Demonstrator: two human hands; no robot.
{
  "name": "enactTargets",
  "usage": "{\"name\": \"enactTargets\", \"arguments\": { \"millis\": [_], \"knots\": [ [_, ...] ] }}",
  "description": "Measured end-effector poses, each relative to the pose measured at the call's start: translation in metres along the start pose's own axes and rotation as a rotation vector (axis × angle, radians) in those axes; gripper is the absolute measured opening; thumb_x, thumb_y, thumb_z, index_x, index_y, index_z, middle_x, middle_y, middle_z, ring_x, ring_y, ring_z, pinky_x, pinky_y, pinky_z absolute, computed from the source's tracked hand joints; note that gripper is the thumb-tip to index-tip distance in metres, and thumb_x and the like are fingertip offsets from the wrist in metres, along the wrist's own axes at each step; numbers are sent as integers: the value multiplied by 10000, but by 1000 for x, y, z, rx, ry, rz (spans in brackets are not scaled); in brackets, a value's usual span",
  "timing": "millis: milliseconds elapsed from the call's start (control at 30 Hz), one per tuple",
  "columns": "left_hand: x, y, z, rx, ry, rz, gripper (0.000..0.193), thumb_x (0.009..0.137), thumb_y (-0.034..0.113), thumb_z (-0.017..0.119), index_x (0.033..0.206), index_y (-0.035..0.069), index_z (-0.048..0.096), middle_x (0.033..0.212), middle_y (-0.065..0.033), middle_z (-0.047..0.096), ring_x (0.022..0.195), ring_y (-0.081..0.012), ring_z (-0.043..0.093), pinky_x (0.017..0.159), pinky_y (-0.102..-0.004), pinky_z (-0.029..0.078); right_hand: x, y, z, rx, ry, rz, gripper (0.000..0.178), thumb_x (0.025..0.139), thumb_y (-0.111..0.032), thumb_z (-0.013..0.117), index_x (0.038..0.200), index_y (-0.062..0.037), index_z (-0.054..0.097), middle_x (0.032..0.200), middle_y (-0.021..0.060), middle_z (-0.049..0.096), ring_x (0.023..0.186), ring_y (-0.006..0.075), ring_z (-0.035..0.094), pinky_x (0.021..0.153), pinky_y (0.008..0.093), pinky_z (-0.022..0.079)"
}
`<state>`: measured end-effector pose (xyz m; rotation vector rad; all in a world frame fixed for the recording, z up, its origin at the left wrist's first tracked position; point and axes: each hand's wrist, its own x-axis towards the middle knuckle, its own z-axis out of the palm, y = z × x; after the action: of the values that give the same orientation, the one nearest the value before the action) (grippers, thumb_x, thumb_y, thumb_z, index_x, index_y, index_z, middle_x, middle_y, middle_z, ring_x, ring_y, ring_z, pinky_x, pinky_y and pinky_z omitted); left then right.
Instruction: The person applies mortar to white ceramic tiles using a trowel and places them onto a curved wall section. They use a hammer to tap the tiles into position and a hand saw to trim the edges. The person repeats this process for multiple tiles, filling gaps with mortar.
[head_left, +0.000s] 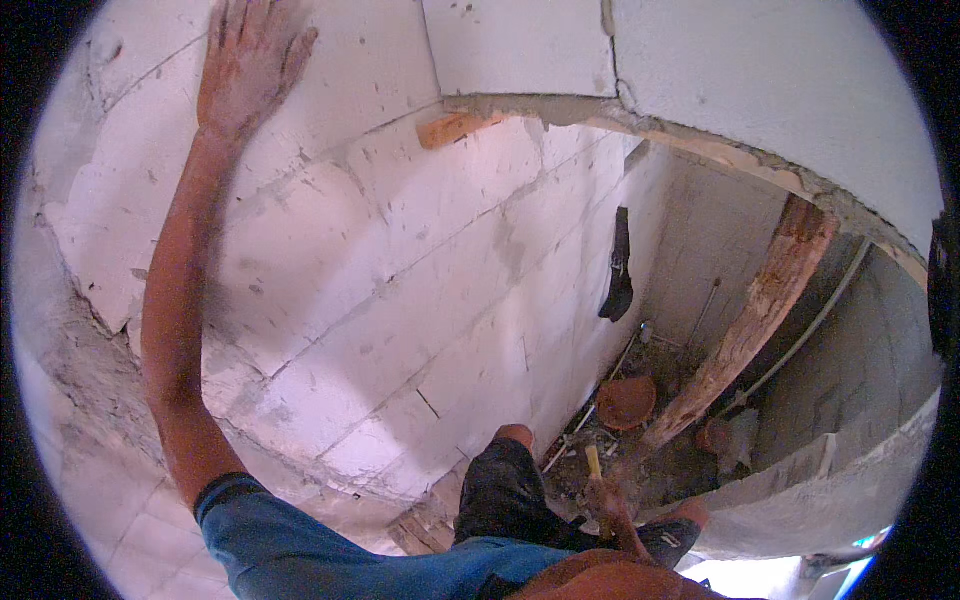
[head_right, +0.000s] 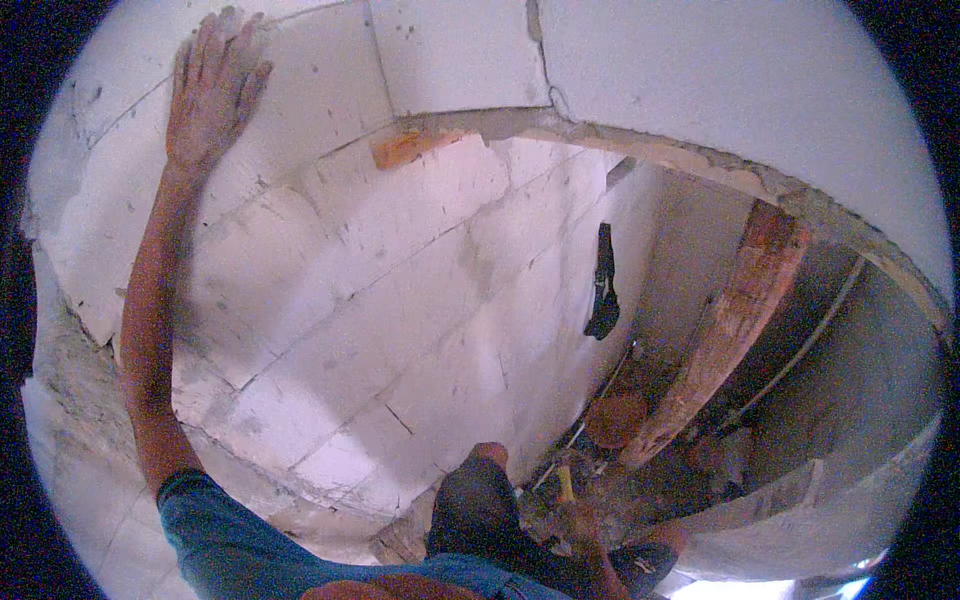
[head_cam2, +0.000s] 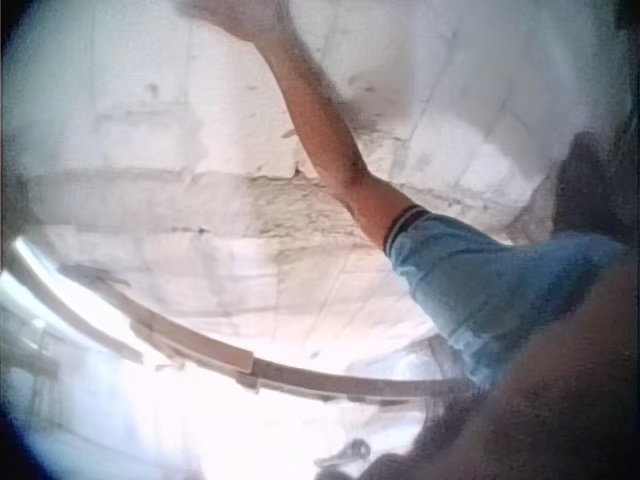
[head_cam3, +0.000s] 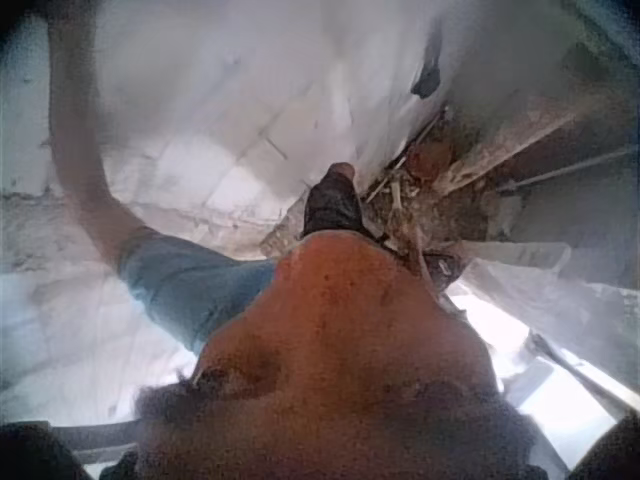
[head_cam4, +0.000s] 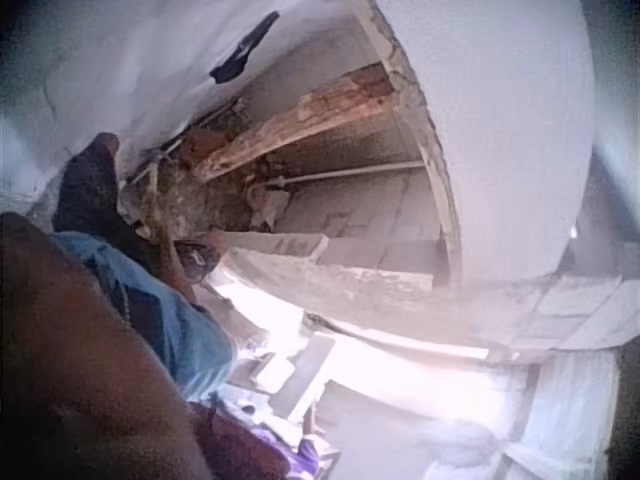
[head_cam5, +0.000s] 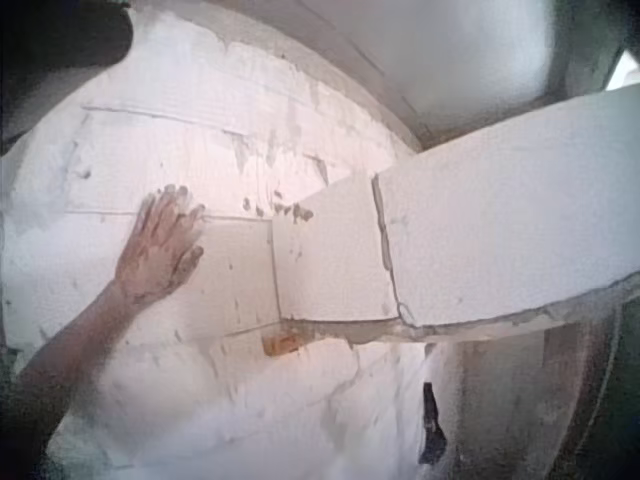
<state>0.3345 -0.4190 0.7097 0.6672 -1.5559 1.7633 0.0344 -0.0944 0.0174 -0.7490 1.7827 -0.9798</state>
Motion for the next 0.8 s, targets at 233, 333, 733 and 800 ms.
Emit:
{"name": "enactTargets", "arguments": {
  "millis": [233,333,733,800],
  "knots": [
    [0,-16,21,-28,97,-70,526,1019,334,502,1521,230,383,1595,-88,317,1482,-283,272,1219,-488,203,57,33,14,380,-154,176,312,1001,-369,610,1073,-69,656,764,-15,596,644,105,565,541,290,466],
    [-6,-22,25,-5,60,-63,523,1018,294,498,1524,241,376,1595,-84,316,1487,-276,261,1225,-482,191,26,24,11,276,-313,-13,314,1006,-377,601,1060,-73,660,739,-26,586,630,95,557,530,279,455],
    [-6,-23,24,-42,9,-141,665,913,269,639,1521,216,375,1573,-76,357,1469,-284,295,1232,-464,186,-23,-40,26,119,-162,-131,334,1025,-394,566,1057,-81,677,742,-57,594,597,57,512,516,260,409],
    [-2,-16,18,1,6,-176,635,934,301,621,1515,194,389,1559,-93,383,1451,-290,330,1227,-447,208,-8,-27,24,175,-130,-188,327,1029,-381,562,1048,-77,682,740,-61,583,617,55,510,530,256,408]
  ]
}}
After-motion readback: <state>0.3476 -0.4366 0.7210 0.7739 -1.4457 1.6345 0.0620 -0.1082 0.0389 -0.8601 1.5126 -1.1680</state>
